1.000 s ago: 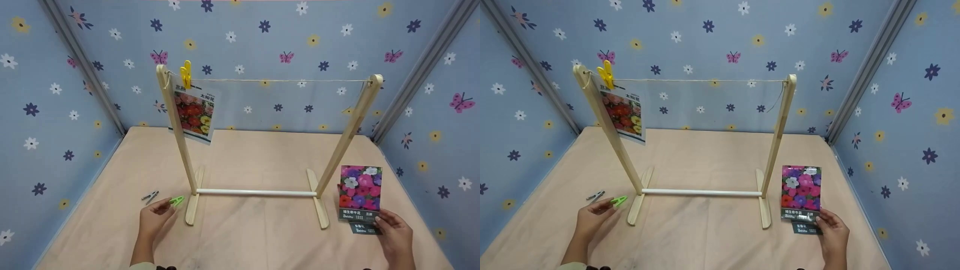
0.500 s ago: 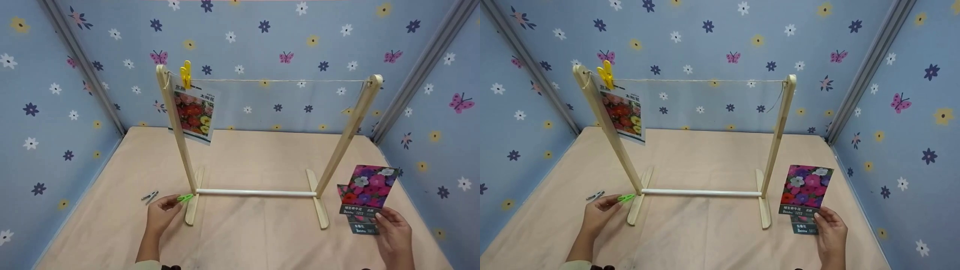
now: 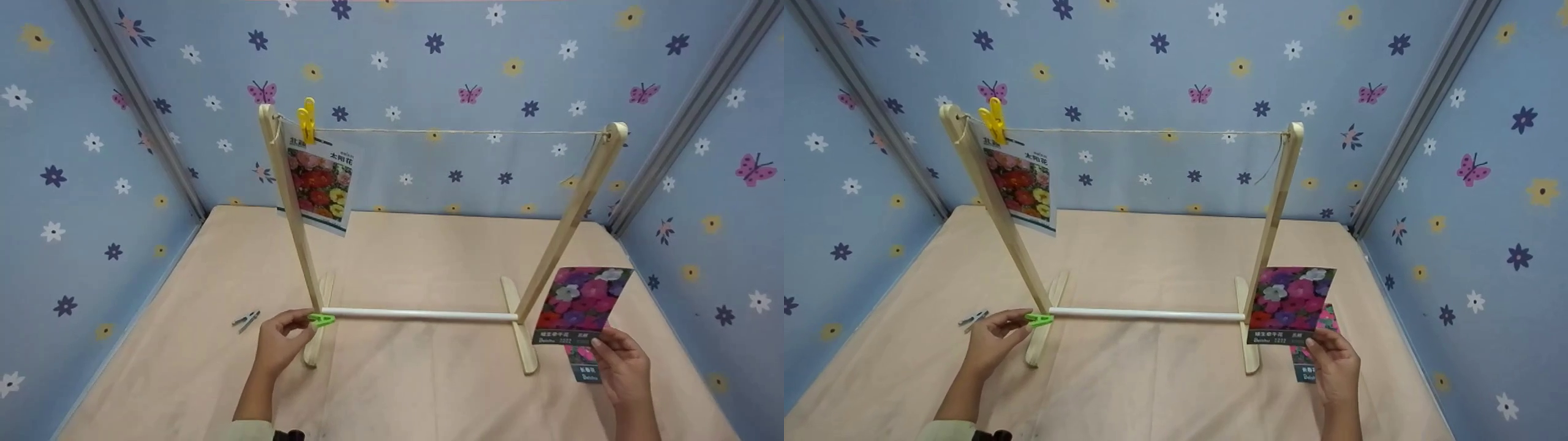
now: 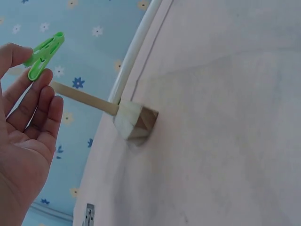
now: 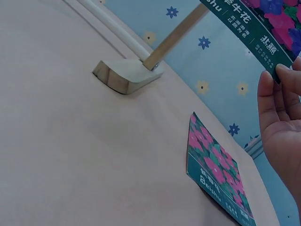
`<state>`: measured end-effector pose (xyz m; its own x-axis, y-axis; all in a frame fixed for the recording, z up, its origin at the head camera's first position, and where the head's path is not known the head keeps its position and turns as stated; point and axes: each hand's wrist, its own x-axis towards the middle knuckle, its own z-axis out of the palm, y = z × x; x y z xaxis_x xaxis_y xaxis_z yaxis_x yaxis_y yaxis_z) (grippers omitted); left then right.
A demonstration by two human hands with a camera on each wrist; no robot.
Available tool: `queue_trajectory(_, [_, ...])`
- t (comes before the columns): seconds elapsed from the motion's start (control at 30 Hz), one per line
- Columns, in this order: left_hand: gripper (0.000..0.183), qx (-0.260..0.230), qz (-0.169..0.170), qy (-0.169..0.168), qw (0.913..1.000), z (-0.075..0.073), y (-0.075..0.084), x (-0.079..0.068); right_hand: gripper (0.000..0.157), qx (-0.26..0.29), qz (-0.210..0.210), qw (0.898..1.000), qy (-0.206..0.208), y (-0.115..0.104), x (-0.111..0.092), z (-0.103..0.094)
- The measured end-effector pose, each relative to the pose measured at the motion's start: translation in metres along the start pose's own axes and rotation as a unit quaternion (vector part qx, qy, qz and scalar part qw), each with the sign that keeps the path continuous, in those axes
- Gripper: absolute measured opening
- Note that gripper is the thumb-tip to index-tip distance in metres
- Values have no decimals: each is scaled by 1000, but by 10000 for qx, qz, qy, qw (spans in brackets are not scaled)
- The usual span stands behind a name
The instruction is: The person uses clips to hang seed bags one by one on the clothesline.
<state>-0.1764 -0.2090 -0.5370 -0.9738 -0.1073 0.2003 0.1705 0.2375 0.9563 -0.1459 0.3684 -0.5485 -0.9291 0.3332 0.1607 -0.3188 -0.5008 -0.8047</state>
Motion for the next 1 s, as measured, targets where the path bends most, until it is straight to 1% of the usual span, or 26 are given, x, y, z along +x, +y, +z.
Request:
queue_trajectory(0.17, [29, 0, 236, -65, 9997, 5, 32, -5, 24, -546, -77, 9984, -148, 4, -1, 13])
queue_trajectory(0.3, [28, 23, 230, -66, 9997, 8, 46, -5, 23, -833, -97, 9961, -287, 5, -2, 24])
queue_trajectory(0.47, [28, -76, 345, -176, 9992, 11, 53, -5, 23, -1036, -83, 9936, -439, 6, -5, 37])
queue_trajectory(0.6, [28, -143, 446, -233, 9986, 12, 55, -5, 20, -1417, -124, 9884, -537, 7, -6, 50])
queue_trajectory(0.8, [28, -122, 666, -262, 9974, 16, 61, -3, 18, -1544, -235, 9850, -728, 7, -6, 66])
queue_trajectory(0.9, [30, -25, 802, -257, 9964, 18, 65, -4, 18, -1832, -220, 9801, -732, 7, -4, 72])
queue_trajectory(1.0, [31, 30, 810, -257, 9964, 20, 70, -4, 18, -2062, -177, 9760, -683, 6, -2, 78])
